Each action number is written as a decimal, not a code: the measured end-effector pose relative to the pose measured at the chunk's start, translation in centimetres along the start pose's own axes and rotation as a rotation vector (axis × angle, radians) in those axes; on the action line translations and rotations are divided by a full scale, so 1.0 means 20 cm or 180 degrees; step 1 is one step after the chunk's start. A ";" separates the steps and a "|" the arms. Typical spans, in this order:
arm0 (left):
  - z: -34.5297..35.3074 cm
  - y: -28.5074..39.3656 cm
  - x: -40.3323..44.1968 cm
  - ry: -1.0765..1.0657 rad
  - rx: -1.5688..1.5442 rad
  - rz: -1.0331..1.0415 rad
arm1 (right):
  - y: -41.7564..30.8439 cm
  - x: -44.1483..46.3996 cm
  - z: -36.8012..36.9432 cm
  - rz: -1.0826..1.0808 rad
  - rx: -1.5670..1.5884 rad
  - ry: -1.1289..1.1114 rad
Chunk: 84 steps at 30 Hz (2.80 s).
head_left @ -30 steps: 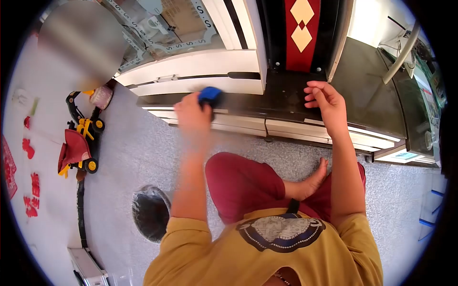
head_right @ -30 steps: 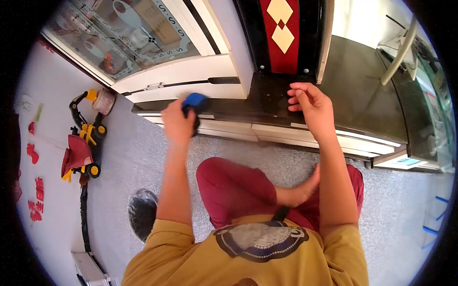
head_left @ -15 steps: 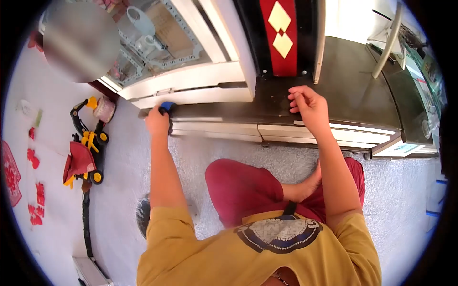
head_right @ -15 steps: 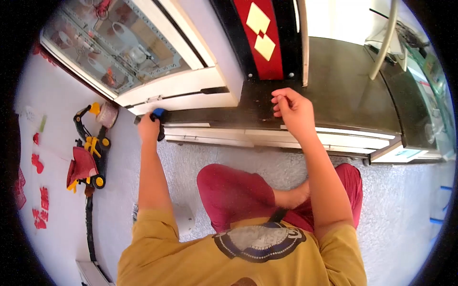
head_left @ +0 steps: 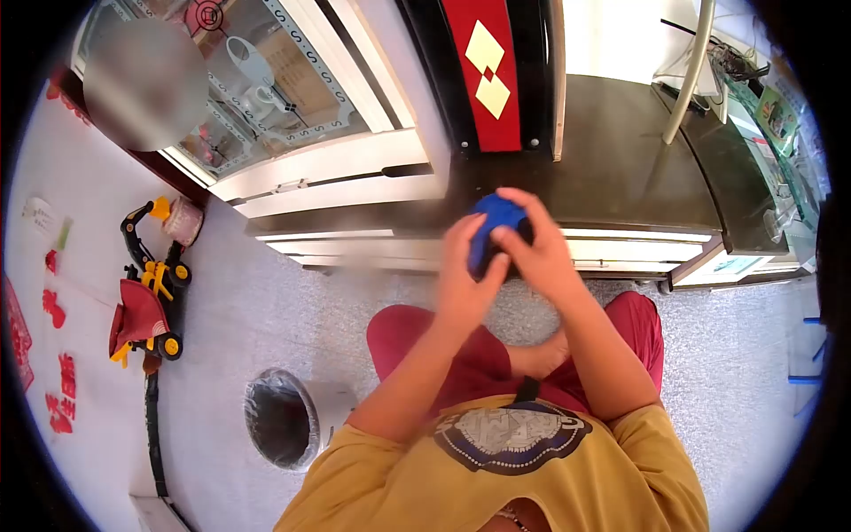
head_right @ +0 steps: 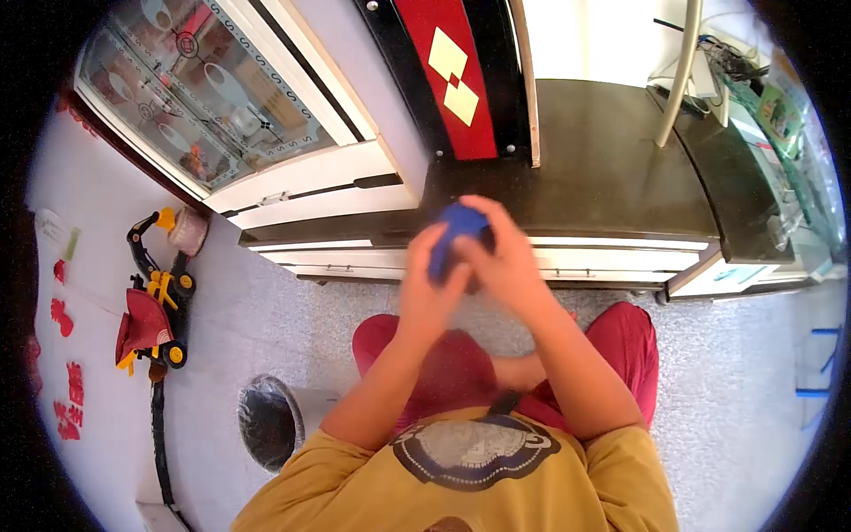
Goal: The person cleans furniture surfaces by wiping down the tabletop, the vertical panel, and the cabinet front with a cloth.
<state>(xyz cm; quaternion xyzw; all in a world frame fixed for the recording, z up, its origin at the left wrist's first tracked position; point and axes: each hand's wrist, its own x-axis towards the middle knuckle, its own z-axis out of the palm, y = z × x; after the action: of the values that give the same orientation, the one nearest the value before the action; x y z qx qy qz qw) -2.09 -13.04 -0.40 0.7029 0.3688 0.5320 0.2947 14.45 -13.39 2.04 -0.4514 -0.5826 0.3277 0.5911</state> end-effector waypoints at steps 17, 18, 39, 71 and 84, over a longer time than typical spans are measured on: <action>-0.41 -0.32 0.17 0.0833 0.0823 -0.0081 | 0.10 0.40 0.07 -0.0649 -0.2574 0.0154; -0.43 -0.34 0.19 0.0862 0.0870 -0.0027 | 0.12 0.40 0.08 -0.0784 -0.2959 0.0149; -0.27 -0.56 0.40 0.0931 0.2252 0.1406 | 0.17 0.63 0.31 -0.0703 -0.4205 -0.0181; -0.26 -0.56 0.39 0.1025 0.2231 0.1358 | 0.05 0.53 0.15 -0.0726 -0.3447 -0.1116; -0.30 -0.49 0.37 0.0746 0.1946 0.1414 | 0.11 0.59 0.15 -0.0821 -0.3635 -0.0917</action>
<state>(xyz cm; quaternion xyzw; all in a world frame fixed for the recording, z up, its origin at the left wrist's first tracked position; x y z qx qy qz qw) -8.77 -1.42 -2.80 0.7555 0.3803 0.5251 -0.0947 13.11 -1.42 4.44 -0.5742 -0.7907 -0.0534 0.2054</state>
